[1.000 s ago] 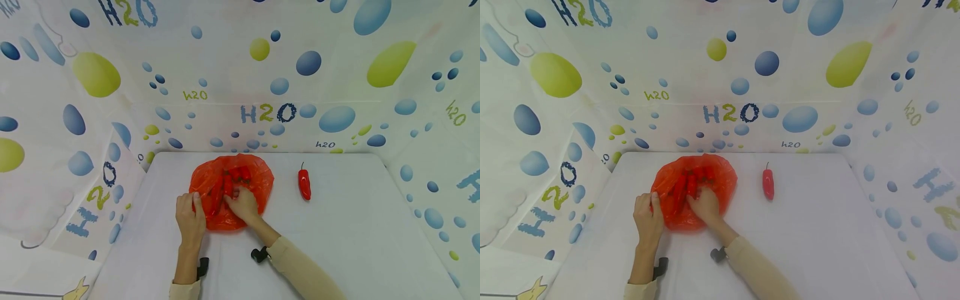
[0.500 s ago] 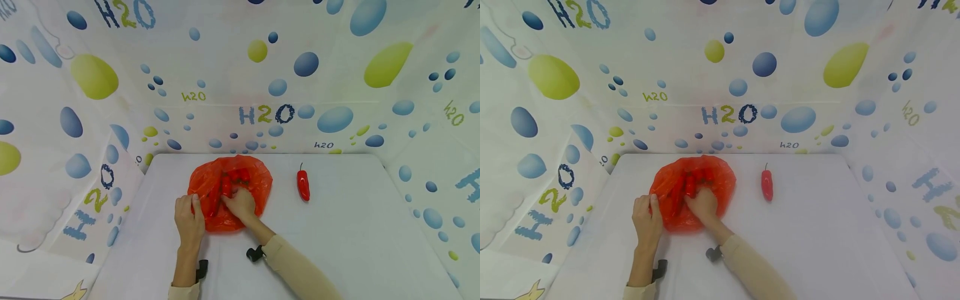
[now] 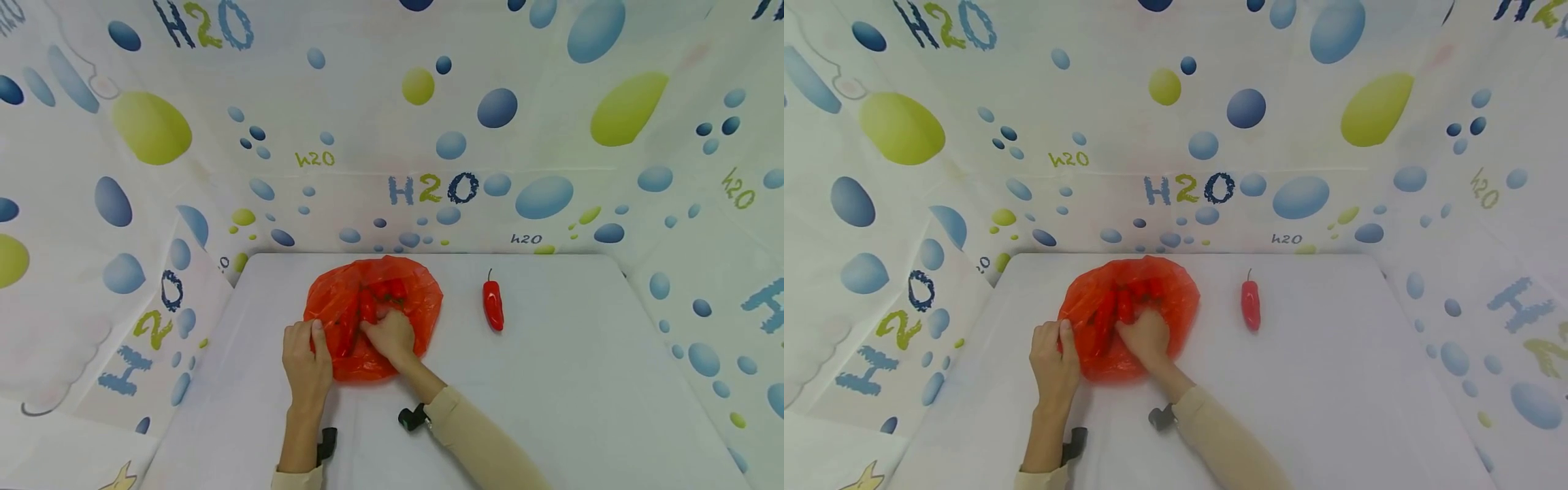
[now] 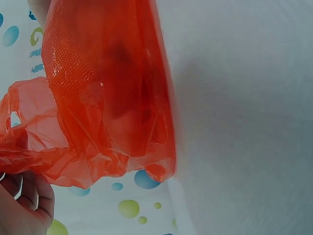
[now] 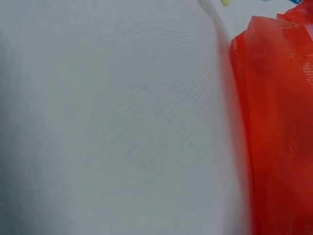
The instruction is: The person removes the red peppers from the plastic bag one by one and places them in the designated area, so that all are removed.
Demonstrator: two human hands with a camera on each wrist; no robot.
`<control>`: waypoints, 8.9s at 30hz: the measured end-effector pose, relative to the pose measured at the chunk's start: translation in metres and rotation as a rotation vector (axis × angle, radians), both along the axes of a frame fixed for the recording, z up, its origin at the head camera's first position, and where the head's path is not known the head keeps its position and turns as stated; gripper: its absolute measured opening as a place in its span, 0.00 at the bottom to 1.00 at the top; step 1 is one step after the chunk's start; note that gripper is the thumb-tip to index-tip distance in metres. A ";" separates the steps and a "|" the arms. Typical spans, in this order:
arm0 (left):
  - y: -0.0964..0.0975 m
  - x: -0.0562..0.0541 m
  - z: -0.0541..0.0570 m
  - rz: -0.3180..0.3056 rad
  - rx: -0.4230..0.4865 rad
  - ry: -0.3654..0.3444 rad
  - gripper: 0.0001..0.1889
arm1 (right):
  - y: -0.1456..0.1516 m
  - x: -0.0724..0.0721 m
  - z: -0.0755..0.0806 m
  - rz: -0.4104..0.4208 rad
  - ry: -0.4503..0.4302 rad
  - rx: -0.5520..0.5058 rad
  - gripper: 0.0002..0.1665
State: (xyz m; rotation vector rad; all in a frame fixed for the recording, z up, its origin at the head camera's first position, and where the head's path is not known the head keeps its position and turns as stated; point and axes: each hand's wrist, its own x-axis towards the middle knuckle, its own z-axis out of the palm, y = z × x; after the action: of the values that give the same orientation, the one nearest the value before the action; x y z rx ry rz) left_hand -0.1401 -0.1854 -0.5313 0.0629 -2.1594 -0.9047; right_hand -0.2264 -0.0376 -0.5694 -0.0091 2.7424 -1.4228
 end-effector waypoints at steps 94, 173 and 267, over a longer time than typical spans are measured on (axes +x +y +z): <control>0.001 -0.001 -0.005 -0.022 -0.033 0.066 0.08 | 0.053 0.026 0.027 -0.011 0.074 -0.114 0.19; 0.005 0.001 -0.002 -0.022 -0.032 0.009 0.10 | 0.159 0.025 0.049 -0.270 0.093 -0.161 0.21; 0.003 -0.001 -0.002 -0.038 -0.045 0.062 0.11 | 0.182 0.011 0.051 -0.398 0.333 0.090 0.18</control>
State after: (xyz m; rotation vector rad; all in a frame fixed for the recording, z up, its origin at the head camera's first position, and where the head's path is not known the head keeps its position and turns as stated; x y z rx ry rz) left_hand -0.1415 -0.1824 -0.5335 -0.0284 -2.1290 -0.8683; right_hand -0.2156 0.1441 -0.5188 0.3551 3.2196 -1.4952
